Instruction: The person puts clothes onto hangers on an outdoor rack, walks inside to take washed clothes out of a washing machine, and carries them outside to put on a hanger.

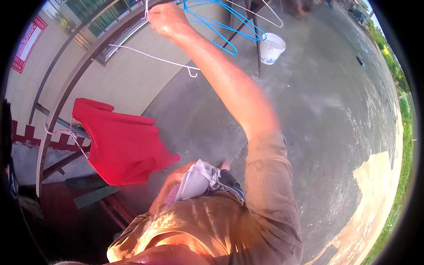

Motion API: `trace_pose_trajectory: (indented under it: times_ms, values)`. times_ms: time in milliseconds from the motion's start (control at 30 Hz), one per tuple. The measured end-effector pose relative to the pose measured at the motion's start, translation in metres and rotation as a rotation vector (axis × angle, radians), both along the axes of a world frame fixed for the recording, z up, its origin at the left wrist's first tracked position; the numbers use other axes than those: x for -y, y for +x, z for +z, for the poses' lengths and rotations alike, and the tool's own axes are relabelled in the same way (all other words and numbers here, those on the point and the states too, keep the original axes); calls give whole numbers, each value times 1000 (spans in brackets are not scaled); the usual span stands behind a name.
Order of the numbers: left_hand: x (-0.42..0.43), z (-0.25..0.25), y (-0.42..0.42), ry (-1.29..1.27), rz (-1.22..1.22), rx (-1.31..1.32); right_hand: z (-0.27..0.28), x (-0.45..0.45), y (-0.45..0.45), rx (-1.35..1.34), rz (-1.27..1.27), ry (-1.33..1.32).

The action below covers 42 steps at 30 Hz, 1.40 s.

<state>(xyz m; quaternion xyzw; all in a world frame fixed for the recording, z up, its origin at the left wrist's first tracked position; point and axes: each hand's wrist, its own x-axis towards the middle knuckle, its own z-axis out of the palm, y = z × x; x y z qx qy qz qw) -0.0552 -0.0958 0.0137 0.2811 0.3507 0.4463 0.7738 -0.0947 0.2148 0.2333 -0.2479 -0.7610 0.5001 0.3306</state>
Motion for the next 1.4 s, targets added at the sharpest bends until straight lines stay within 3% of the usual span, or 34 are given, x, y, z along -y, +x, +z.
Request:
trace_pose_trajectory:
  times_ms: [67,133,233,400,500,667,733,900,933,967,1033,1067,1133,1267,1400]
  values:
    - [-9,-1,8,-30,2,-46,-24,-37,-29,-116,22,215]
    - [-11,-24,15,-19,54,3,-36,-27,-9,-35,47,226]
    - [-14,-14,35,-198,522,433,-74,12,62,-115,237,-107]
    - [-25,-23,16,-236,761,340,-197,58,165,112,165,-586]
    - [-43,-33,-3,-222,785,252,-238,95,204,152,102,-791]
    - [-98,-53,-9,-175,696,70,-244,114,218,77,-153,-757]
    - [-117,-59,-13,-138,658,0,-241,117,209,36,-182,-541]
    - [-155,-81,-5,-80,577,-188,-232,115,187,133,-295,-377]
    - [-163,-93,1,-82,566,-166,-230,112,185,224,-333,-283]
    - [-168,-128,2,-77,546,100,-232,110,183,226,-337,-286]
    - [-173,-124,8,-18,501,353,-241,109,181,409,-289,-177]
    - [-169,-132,13,-21,502,356,-251,108,186,413,-289,-179]
    - [-163,-136,20,48,505,139,-273,108,198,131,-288,-602]
    - [-152,-119,15,-130,566,54,-257,105,216,-82,-340,-839]
    - [-133,-103,4,-297,621,-14,-244,102,232,-162,-372,-793]
